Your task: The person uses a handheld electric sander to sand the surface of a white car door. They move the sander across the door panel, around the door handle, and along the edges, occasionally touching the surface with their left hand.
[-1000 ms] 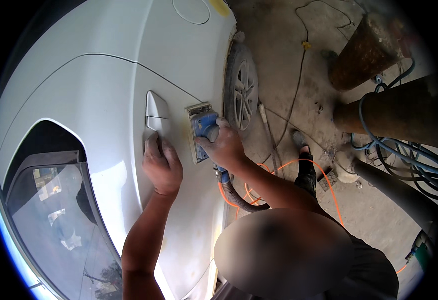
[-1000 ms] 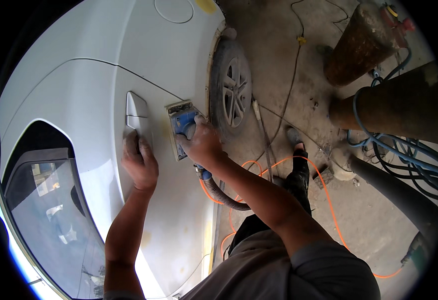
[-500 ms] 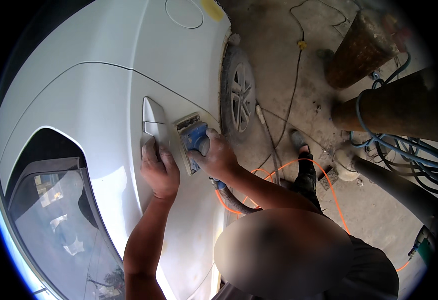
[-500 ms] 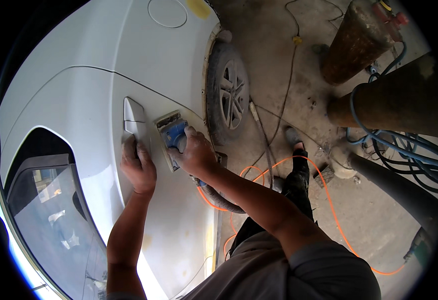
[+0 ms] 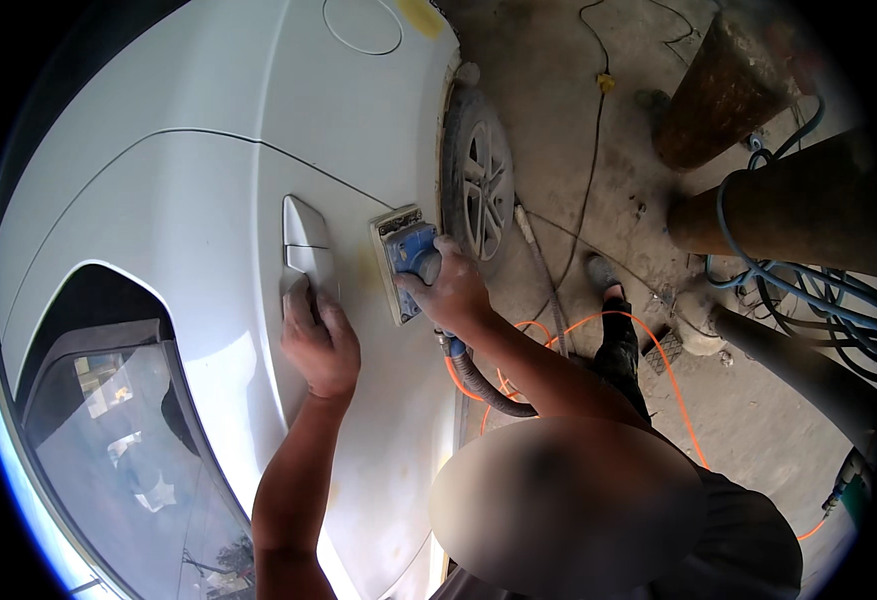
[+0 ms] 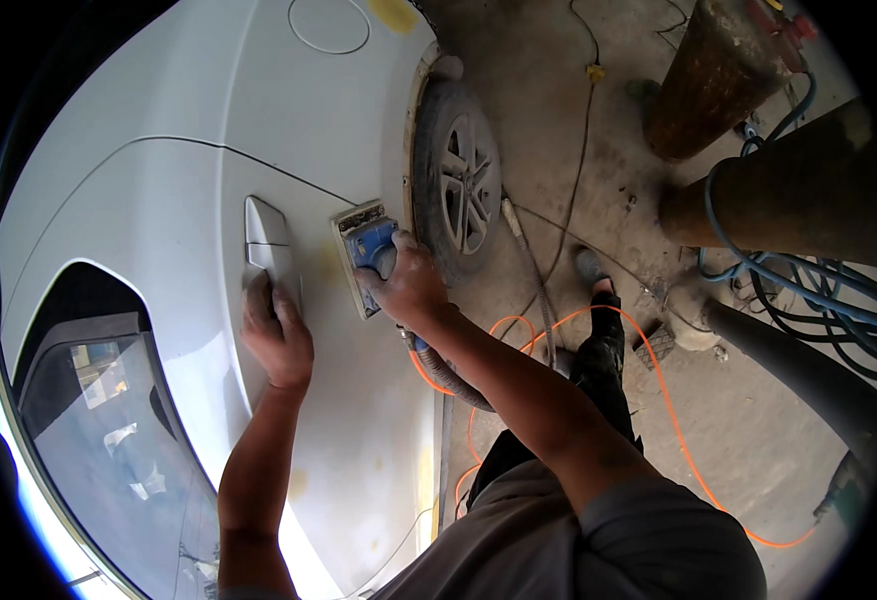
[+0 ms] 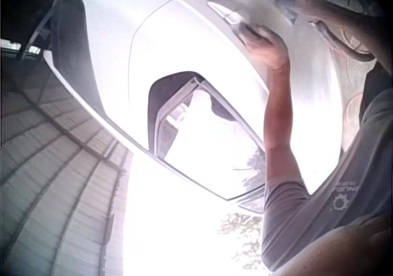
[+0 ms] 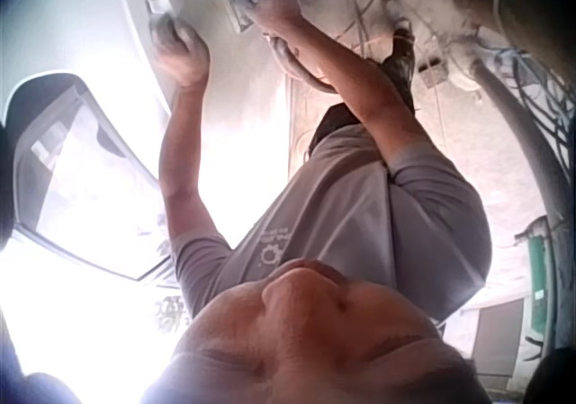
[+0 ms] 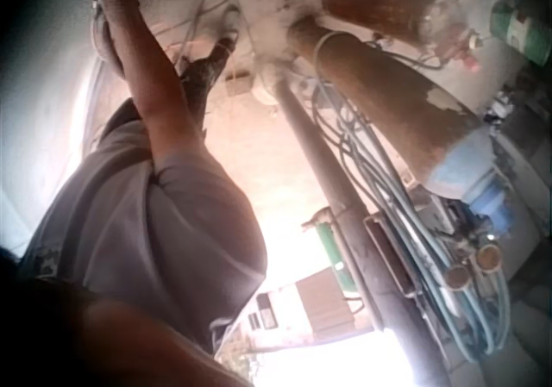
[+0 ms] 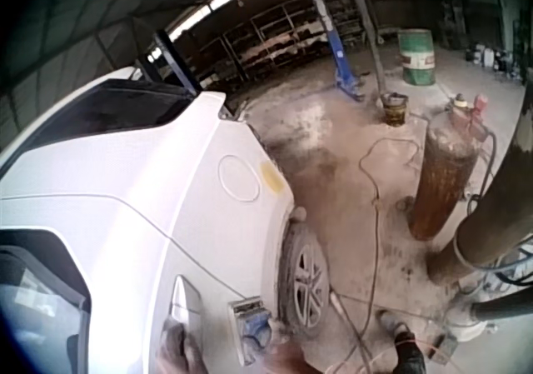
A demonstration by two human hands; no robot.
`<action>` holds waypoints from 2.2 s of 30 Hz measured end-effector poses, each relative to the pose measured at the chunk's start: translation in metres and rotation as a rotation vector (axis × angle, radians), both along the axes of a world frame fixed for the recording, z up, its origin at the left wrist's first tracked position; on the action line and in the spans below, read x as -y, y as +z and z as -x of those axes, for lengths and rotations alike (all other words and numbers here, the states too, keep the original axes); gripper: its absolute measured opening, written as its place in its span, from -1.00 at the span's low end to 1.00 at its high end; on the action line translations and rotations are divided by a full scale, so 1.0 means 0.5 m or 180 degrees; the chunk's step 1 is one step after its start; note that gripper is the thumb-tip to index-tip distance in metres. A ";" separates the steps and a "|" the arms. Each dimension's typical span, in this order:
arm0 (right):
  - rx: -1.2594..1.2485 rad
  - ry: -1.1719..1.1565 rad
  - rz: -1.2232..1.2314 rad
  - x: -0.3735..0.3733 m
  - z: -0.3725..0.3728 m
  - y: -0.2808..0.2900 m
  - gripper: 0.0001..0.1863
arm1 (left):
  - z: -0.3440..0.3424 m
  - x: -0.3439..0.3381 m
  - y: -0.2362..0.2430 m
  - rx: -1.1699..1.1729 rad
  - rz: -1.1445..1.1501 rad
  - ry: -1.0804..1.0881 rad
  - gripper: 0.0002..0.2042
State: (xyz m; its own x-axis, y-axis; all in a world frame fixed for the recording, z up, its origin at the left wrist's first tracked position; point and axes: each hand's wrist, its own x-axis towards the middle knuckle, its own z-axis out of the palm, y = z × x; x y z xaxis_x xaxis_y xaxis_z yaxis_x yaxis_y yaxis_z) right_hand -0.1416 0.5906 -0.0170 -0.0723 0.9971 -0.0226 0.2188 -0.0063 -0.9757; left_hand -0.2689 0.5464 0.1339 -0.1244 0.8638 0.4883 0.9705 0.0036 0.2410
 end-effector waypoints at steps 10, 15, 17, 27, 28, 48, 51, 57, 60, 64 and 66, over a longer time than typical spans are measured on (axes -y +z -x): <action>-0.0043 0.0337 -0.0505 0.064 0.021 0.014 -0.16 | -0.012 0.002 0.010 0.0120 0.0165 0.0165 -0.77; -0.0019 0.0093 0.0081 -0.032 -0.010 0.031 -0.21 | -0.013 0.000 0.006 0.0148 0.0081 0.0124 -0.77; -0.0077 0.0301 0.0037 0.011 0.005 0.049 -0.17 | -0.011 0.001 0.007 0.0179 0.0140 0.0160 -0.77; -0.0049 0.0308 0.0078 -0.054 -0.023 0.023 -0.15 | -0.007 0.001 0.007 0.0082 0.0142 0.0125 -0.77; 0.0012 0.0402 -0.0065 -0.037 -0.020 0.023 -0.15 | -0.009 0.001 0.008 0.0125 0.0186 0.0164 -0.77; 0.0301 0.1104 -0.0286 0.084 -0.035 -0.027 -0.21 | 0.003 0.004 0.001 0.0185 0.0191 0.0168 -0.77; 0.0117 0.0471 -0.0847 -0.012 -0.026 -0.024 -0.23 | -0.001 0.005 0.005 0.0061 0.0171 0.0093 -0.76; 0.0136 0.0291 -0.0895 -0.077 -0.015 0.024 -0.22 | -0.001 -0.001 0.000 -0.0016 0.0124 0.0071 -0.77; 0.0039 0.0543 -0.0768 0.062 -0.005 -0.010 -0.19 | 0.005 0.003 -0.002 -0.0079 0.0154 0.0092 -0.77; 0.0296 0.1108 -0.0328 0.128 -0.022 -0.058 -0.16 | 0.005 -0.006 -0.003 0.0078 0.0083 0.0094 -0.78; 0.0191 0.0758 -0.0494 0.066 -0.024 -0.052 -0.18 | 0.003 0.006 0.001 0.0050 0.0095 0.0109 -0.77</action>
State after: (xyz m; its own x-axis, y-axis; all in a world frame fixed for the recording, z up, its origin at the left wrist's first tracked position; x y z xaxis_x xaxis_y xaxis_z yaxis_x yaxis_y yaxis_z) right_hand -0.1294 0.5579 -0.0428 -0.3080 0.9441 0.1175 0.2537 0.2005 -0.9463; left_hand -0.2703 0.5433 0.1343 -0.1615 0.8731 0.4601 0.9658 0.0441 0.2554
